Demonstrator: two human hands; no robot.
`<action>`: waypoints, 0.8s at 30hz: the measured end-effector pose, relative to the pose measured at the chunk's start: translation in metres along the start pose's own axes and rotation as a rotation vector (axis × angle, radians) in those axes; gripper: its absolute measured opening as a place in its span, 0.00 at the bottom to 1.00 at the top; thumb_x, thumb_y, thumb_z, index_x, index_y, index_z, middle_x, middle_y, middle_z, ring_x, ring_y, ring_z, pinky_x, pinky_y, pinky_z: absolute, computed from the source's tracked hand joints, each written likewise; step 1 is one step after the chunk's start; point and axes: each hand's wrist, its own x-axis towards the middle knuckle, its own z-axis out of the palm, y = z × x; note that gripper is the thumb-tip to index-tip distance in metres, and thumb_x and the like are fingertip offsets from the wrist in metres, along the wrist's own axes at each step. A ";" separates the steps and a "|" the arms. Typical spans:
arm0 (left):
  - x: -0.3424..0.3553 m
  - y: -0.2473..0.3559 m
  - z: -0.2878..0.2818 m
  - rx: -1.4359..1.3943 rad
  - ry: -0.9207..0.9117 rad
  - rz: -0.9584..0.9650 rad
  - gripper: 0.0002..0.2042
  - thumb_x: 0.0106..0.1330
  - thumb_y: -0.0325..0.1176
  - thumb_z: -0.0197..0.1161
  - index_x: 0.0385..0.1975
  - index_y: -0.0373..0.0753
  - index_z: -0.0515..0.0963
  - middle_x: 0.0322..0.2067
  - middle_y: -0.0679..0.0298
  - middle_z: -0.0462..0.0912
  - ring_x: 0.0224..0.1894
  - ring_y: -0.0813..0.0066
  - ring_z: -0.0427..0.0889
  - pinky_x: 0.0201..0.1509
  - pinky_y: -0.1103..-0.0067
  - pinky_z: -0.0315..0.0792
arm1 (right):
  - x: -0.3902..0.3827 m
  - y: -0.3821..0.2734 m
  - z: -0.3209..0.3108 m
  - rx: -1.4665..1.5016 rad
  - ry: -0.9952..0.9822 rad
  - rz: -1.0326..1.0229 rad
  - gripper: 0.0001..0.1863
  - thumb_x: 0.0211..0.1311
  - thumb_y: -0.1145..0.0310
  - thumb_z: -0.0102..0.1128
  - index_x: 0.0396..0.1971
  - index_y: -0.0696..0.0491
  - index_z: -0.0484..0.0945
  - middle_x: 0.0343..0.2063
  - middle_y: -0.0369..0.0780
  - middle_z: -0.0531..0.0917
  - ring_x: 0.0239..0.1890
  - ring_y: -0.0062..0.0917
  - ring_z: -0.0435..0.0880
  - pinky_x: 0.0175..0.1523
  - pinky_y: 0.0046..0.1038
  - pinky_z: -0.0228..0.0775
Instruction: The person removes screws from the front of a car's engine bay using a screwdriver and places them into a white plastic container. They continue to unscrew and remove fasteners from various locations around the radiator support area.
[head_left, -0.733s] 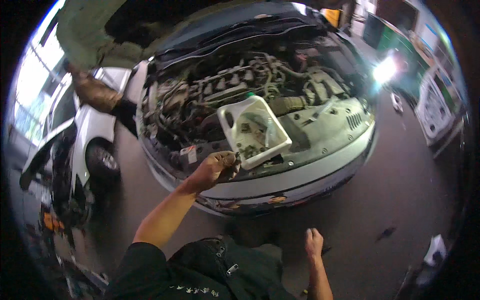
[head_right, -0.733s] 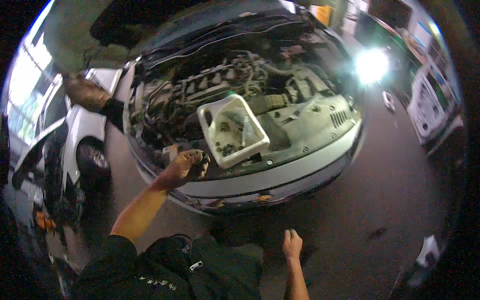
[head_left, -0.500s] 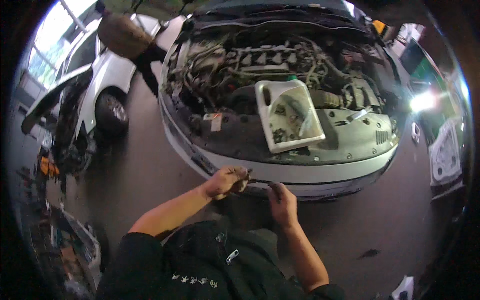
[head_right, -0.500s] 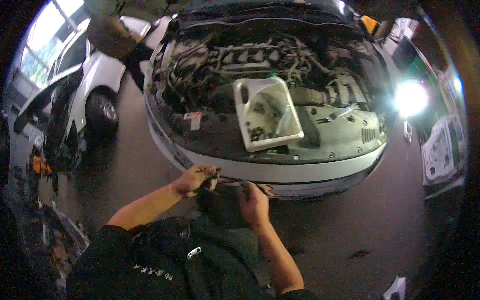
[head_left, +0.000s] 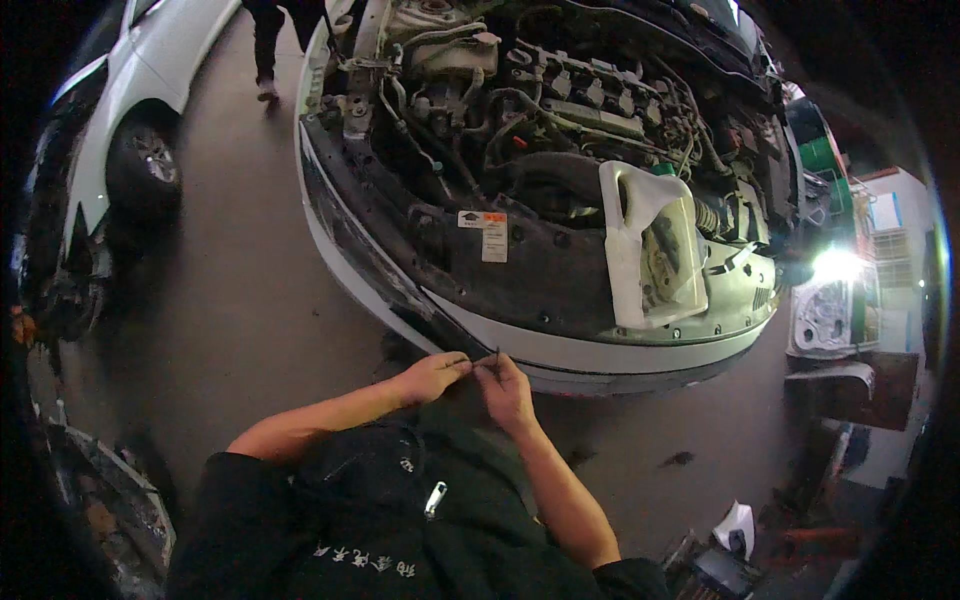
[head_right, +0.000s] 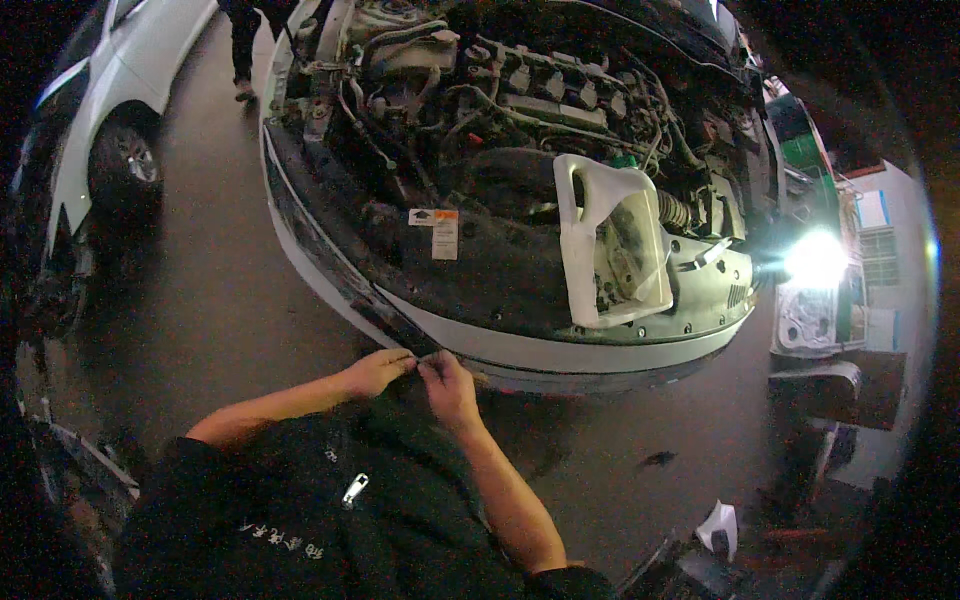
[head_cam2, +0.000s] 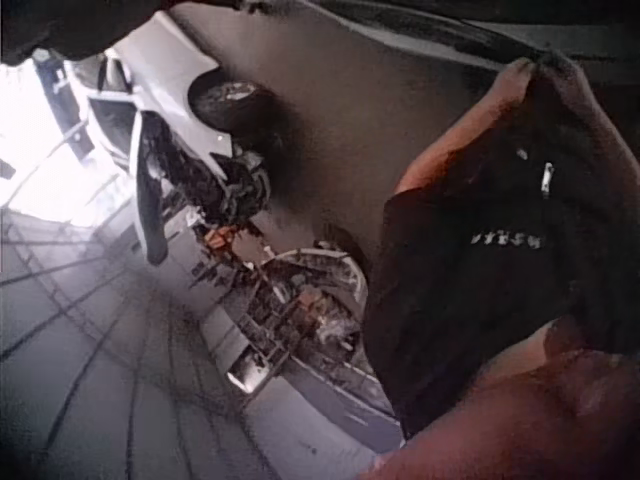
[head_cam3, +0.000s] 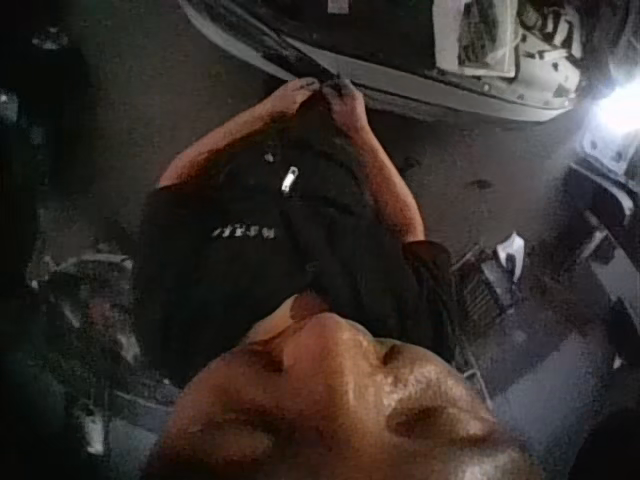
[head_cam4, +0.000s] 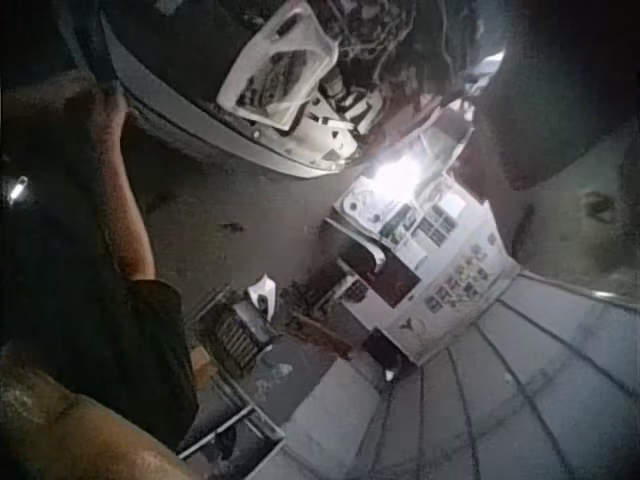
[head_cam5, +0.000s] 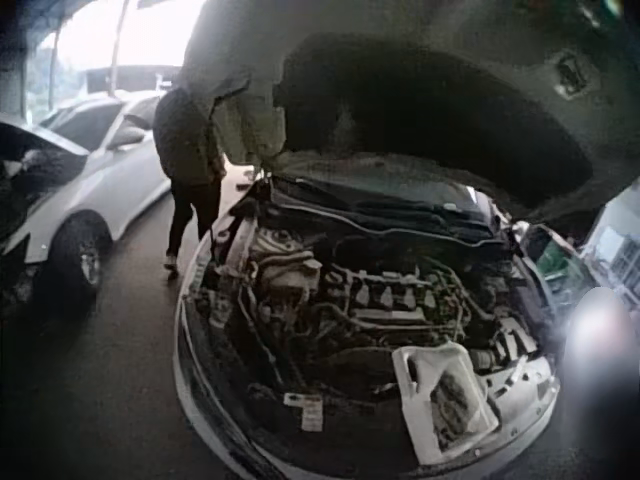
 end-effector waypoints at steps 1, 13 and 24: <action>-0.001 0.003 -0.011 -0.047 0.019 0.000 0.13 0.73 0.39 0.49 0.37 0.34 0.75 0.31 0.70 0.74 0.36 0.81 0.69 0.42 0.82 0.66 | 0.007 -0.008 0.011 -0.001 0.023 0.008 0.05 0.64 0.73 0.56 0.35 0.59 0.75 0.28 0.37 0.80 0.31 0.15 0.74 0.38 0.21 0.68; 0.022 0.034 -0.068 0.214 0.069 -0.084 0.13 0.69 0.39 0.53 0.37 0.33 0.76 0.27 0.65 0.77 0.34 0.79 0.71 0.41 0.79 0.68 | 0.049 -0.001 0.046 0.004 0.157 0.041 0.11 0.64 0.69 0.57 0.41 0.60 0.76 0.33 0.44 0.83 0.37 0.27 0.80 0.44 0.27 0.71; 0.140 0.090 0.014 1.182 0.011 0.330 0.14 0.61 0.34 0.56 0.45 0.37 0.76 0.37 0.48 0.81 0.40 0.49 0.80 0.44 0.61 0.75 | 0.027 0.022 -0.130 -0.506 0.332 0.060 0.16 0.60 0.71 0.52 0.47 0.57 0.75 0.36 0.52 0.81 0.39 0.50 0.80 0.43 0.45 0.72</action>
